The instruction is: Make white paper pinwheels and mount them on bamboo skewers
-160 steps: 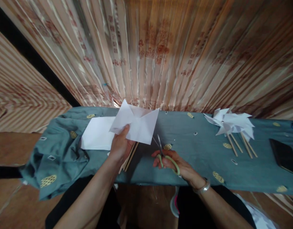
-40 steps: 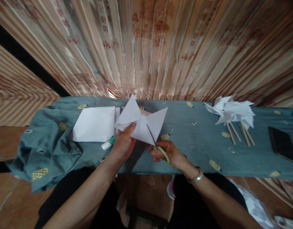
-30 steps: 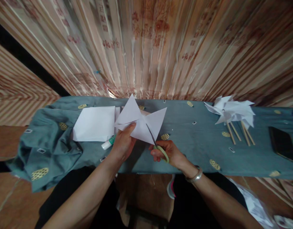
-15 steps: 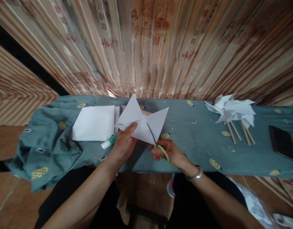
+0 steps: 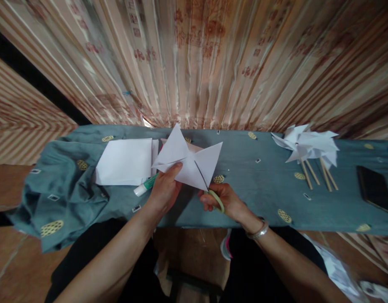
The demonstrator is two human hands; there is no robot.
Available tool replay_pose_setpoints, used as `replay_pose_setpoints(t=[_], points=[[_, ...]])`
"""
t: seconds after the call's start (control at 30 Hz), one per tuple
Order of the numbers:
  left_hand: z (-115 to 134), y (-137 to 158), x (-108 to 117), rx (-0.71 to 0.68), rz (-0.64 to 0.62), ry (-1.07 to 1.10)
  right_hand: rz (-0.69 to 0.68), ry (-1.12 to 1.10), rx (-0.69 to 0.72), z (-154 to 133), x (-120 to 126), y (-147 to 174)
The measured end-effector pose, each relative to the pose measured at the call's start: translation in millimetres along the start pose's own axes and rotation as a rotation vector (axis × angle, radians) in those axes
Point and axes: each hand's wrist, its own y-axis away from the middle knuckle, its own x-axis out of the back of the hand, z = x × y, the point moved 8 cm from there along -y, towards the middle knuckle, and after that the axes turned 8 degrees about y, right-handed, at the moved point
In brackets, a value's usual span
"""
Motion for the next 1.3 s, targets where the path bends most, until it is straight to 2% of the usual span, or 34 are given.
replay_pose_setpoints(t=[0.7, 0.87, 0.97, 1.07, 1.13, 1.17, 1.3], points=[[-3.4, 1.8, 0.0, 0.026, 0.009, 0.028, -0.013, 0.039, 0.016, 1.5, 1.1, 0.8], [-4.3, -0.2, 1.1, 0.041, 0.009, 0.032, -0.079, 0.092, 0.016, -1.1, -0.5, 6.4], [-2.1, -4.6, 5.1, 0.032, 0.039, 0.048, -0.138, 0.149, -0.042, 3.3, 3.3, 14.1], [-0.6, -9.4, 10.0, 0.060, 0.095, 0.061, -0.140, 0.279, -0.108, 11.4, 20.0, 24.9], [0.9, -12.2, 11.7, 0.069, 0.115, 0.074, -0.059, 0.503, -0.081, 11.2, 41.4, 31.8], [1.3, -13.4, 11.8, 0.068, 0.111, 0.078, 0.026, 0.662, -0.067, 9.5, 55.9, 35.3], [-13.6, -15.0, 9.1, 0.145, 0.037, 0.071, 0.571, 1.201, -0.120, -5.3, 121.8, 58.1]])
